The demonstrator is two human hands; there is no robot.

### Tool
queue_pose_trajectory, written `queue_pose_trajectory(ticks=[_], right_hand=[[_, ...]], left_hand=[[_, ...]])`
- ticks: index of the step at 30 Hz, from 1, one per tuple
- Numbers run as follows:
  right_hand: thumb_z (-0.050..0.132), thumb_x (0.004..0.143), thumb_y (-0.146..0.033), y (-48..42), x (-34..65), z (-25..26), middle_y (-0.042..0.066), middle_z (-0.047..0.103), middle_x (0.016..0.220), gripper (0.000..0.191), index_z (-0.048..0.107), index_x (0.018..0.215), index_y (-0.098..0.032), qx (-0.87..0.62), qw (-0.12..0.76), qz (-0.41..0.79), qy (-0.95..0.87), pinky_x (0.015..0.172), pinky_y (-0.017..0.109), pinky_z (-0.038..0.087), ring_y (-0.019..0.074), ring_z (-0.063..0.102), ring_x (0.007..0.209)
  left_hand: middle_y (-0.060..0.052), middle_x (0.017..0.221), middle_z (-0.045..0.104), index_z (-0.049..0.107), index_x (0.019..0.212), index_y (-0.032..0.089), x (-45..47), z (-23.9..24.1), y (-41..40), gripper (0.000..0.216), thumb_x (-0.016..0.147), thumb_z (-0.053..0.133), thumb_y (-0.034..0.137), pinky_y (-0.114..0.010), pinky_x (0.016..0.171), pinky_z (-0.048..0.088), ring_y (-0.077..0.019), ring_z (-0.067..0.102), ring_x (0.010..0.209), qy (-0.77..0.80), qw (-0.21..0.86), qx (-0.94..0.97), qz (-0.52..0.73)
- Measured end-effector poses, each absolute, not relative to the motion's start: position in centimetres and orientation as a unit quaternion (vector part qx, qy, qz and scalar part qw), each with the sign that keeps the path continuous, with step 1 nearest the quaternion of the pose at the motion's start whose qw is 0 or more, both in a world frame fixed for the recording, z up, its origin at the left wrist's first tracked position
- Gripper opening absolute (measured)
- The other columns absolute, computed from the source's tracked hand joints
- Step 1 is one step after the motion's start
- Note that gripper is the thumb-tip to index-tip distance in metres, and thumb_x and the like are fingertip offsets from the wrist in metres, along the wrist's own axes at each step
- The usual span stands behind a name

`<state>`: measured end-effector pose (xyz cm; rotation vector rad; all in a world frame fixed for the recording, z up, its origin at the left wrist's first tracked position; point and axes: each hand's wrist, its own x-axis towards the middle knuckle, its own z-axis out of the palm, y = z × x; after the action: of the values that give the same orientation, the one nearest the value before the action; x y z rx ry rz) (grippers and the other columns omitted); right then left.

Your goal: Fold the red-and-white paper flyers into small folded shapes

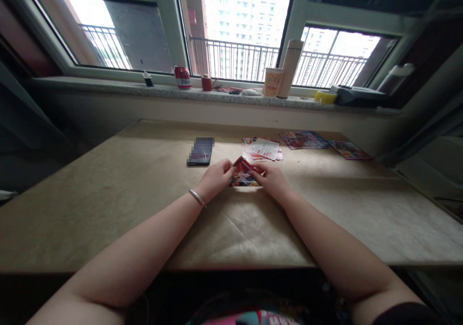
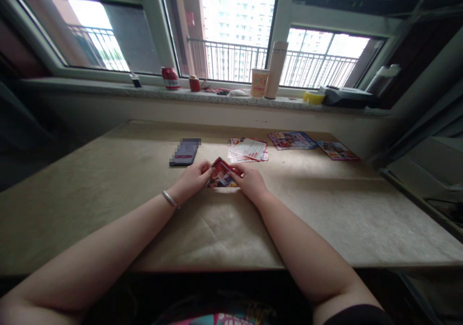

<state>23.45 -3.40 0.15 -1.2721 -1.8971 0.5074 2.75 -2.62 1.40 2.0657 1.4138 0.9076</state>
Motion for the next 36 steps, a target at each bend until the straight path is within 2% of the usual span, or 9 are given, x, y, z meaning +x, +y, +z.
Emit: queue_pose_trajectory(ticks=[9,14,20,26,36], right_hand=[[0.060,0.086,-0.032,-3.16,23.58,-0.16,0.003,0.074,0.084,0.025,0.073,0.106,-0.025,-0.505,0.391,0.201,-0.743,0.073,0.028,0.049,0.0171,0.066,0.076],[0.059,0.087,-0.030,-3.17,23.60,-0.03,0.003,0.075,0.090,0.023,0.074,0.103,-0.024,-0.505,0.389,0.204,-0.743,0.076,0.028,0.050,0.0178,0.068,0.081],[0.057,0.088,-0.025,-3.44,23.41,0.22,0.002,0.075,0.095,0.023,0.073,0.105,-0.024,-0.482,0.389,0.213,-0.756,0.079,0.028,0.051,0.0176,0.069,0.085],[0.056,0.089,-0.025,-3.60,23.39,0.34,0.002,0.075,0.096,0.024,0.072,0.106,-0.025,-0.484,0.371,0.180,-0.772,0.077,0.028,0.051,0.0179,0.069,0.084],[0.054,0.090,-0.027,-3.41,23.38,0.08,0.003,0.074,0.100,0.026,0.070,0.110,-0.026,-0.478,0.360,0.133,-0.790,0.074,0.027,0.052,0.0180,0.068,0.086]], left_hand=[[-0.003,0.081,0.070,0.061,0.087,0.019,2.81,1.30,-2.65,0.025,0.091,0.044,0.038,-0.025,0.062,0.040,-0.0173,0.063,0.072,0.513,0.203,0.770,0.322],[-0.004,0.084,0.071,0.062,0.091,0.019,2.87,0.94,-2.54,0.026,0.091,0.044,0.038,-0.025,0.064,0.042,-0.0180,0.064,0.075,0.509,0.202,0.774,0.318],[-0.003,0.087,0.073,0.063,0.101,0.020,2.94,0.78,-2.57,0.027,0.091,0.045,0.038,-0.024,0.064,0.045,-0.0176,0.067,0.077,0.493,0.247,0.761,0.343],[-0.003,0.085,0.072,0.064,0.094,0.019,3.09,0.82,-2.57,0.026,0.091,0.045,0.037,-0.024,0.066,0.046,-0.0175,0.066,0.077,0.487,0.244,0.762,0.352],[-0.002,0.088,0.072,0.065,0.095,0.020,3.13,1.15,-2.77,0.023,0.091,0.046,0.033,-0.025,0.068,0.045,-0.0169,0.066,0.078,0.485,0.215,0.770,0.355]])
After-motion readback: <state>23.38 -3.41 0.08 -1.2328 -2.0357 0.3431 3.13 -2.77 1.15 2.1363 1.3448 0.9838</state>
